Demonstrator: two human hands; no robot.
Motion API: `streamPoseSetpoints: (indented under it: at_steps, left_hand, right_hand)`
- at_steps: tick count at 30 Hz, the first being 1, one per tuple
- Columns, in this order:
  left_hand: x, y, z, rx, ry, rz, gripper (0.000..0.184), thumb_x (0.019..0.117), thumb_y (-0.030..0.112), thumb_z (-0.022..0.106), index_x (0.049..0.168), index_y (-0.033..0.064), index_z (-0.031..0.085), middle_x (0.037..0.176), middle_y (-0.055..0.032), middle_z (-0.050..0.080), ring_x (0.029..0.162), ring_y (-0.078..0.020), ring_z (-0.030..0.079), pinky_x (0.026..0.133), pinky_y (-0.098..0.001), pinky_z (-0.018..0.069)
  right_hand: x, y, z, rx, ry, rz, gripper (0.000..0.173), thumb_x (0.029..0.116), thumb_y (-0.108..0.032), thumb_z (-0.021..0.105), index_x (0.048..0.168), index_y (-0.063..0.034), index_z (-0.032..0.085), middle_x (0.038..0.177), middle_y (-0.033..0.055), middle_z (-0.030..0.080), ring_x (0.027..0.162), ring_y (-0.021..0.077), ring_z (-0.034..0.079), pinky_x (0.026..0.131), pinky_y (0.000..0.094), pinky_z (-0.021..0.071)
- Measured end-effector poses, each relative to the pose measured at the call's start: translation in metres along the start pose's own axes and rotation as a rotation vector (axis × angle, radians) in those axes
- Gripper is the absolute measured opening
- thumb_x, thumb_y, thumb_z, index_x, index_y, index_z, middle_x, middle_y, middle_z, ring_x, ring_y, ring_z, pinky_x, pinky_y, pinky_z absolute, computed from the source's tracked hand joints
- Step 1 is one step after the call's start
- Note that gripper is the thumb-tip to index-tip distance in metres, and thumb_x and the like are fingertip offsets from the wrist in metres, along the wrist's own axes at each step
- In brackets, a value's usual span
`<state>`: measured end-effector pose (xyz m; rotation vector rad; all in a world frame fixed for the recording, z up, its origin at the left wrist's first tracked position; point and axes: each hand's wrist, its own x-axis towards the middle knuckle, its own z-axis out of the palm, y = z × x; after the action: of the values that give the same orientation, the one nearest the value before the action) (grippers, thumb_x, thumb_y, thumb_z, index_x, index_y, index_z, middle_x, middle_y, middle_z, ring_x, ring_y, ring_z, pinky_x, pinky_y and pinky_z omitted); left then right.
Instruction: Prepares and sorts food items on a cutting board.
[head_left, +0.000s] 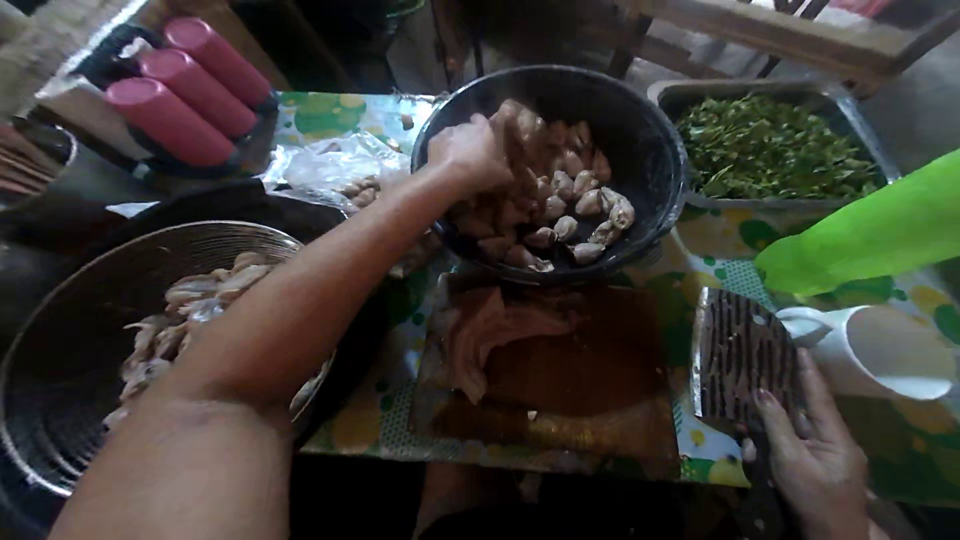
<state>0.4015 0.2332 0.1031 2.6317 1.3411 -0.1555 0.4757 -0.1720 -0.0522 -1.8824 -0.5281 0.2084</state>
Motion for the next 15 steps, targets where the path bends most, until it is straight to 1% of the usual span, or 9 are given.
streamPoseSetpoints:
  at_steps: [3,4,6,8,9,11,12,13,15]
  left_hand:
    - [0.005,-0.012,0.003,-0.090,0.011,0.030,0.069,0.0907,0.038,0.075,0.134,-0.0103,0.052,0.125,-0.0352,0.061,0.121,-0.0527,0.058,0.096,-0.0731,0.0443]
    - [0.003,-0.015,0.006,-0.096,0.028,0.058,0.070,0.0900,0.038,0.076,0.135,-0.0099,0.052,0.128,-0.0354,0.060,0.123,-0.0531,0.057,0.098,-0.0736,0.0435]
    - [-0.019,-0.010,0.004,-0.101,0.093,0.125,0.076,0.0913,0.035,0.076,0.147,-0.0038,0.043,0.139,-0.0352,0.053,0.133,-0.0545,0.049,0.103,-0.0736,0.0395]
    - [-0.058,-0.006,0.000,-0.127,0.204,0.209,0.074,0.0936,0.038,0.073,0.152,0.0045,0.042,0.145,-0.0299,0.051,0.137,-0.0500,0.047,0.106,-0.0701,0.0393]
    - [-0.083,-0.007,0.001,-0.136,0.257,0.252,0.066,0.0962,0.039,0.070,0.148,0.0045,0.046,0.138,-0.0283,0.057,0.131,-0.0485,0.053,0.103,-0.0687,0.0423]
    - [-0.135,-0.017,0.011,-0.146,0.307,0.314,0.048,0.1003,0.037,0.065,0.133,0.0019,0.061,0.112,-0.0255,0.068,0.107,-0.0467,0.066,0.089,-0.0686,0.0485]
    - [-0.155,-0.025,0.020,-0.122,0.279,0.310,0.040,0.1014,0.038,0.064,0.119,0.0017,0.068,0.102,-0.0233,0.071,0.098,-0.0447,0.068,0.083,-0.0673,0.0502]
    - [-0.170,-0.030,0.032,-0.096,0.207,0.276,0.039,0.1012,0.039,0.064,0.114,0.0025,0.070,0.102,-0.0229,0.071,0.099,-0.0441,0.069,0.082,-0.0663,0.0509]
    - [-0.184,-0.039,0.059,-0.066,0.009,0.146,0.054,0.0963,0.044,0.071,0.131,0.0042,0.061,0.126,-0.0252,0.063,0.121,-0.0458,0.060,0.092,-0.0653,0.0499]
  right_hand:
    - [-0.004,0.007,-0.002,-0.060,0.011,-0.019,0.061,0.1023,-0.008,0.053,0.159,-0.0011,0.031,0.147,0.0182,0.051,0.067,-0.0069,0.057,0.055,0.0142,0.0508]
    - [-0.005,0.007,-0.003,-0.066,0.003,-0.021,0.062,0.1028,-0.009,0.053,0.159,-0.0007,0.029,0.148,0.0182,0.050,0.071,-0.0066,0.058,0.059,0.0139,0.0511]
    - [-0.005,0.009,-0.003,-0.017,0.003,-0.016,0.062,0.1033,-0.008,0.053,0.160,-0.0011,0.027,0.147,0.0159,0.050,0.065,-0.0055,0.058,0.052,0.0151,0.0517]
    - [-0.006,0.012,-0.004,0.021,-0.010,-0.016,0.063,0.1035,-0.009,0.053,0.161,-0.0033,0.027,0.149,0.0145,0.049,0.064,-0.0030,0.058,0.051,0.0177,0.0513]
    - [-0.007,0.013,-0.004,0.031,-0.012,-0.022,0.063,0.1032,-0.009,0.054,0.160,-0.0042,0.028,0.148,0.0141,0.051,0.063,-0.0023,0.059,0.049,0.0183,0.0517]
    - [-0.009,0.013,-0.005,0.012,-0.019,-0.029,0.062,0.1035,-0.009,0.054,0.160,-0.0049,0.029,0.146,0.0150,0.053,0.062,-0.0006,0.059,0.051,0.0200,0.0526]
    - [-0.010,0.014,-0.005,-0.004,-0.014,-0.039,0.061,0.1033,-0.009,0.054,0.160,-0.0047,0.031,0.143,0.0160,0.054,0.061,-0.0001,0.059,0.050,0.0205,0.0529]
    - [-0.010,0.014,-0.006,-0.015,-0.017,-0.039,0.061,0.1035,-0.010,0.054,0.160,-0.0051,0.031,0.144,0.0168,0.054,0.060,0.0009,0.059,0.050,0.0216,0.0531]
    - [-0.012,0.014,-0.008,-0.025,-0.030,-0.030,0.062,0.1040,-0.010,0.054,0.160,-0.0057,0.030,0.145,0.0176,0.053,0.058,0.0020,0.058,0.050,0.0225,0.0529]
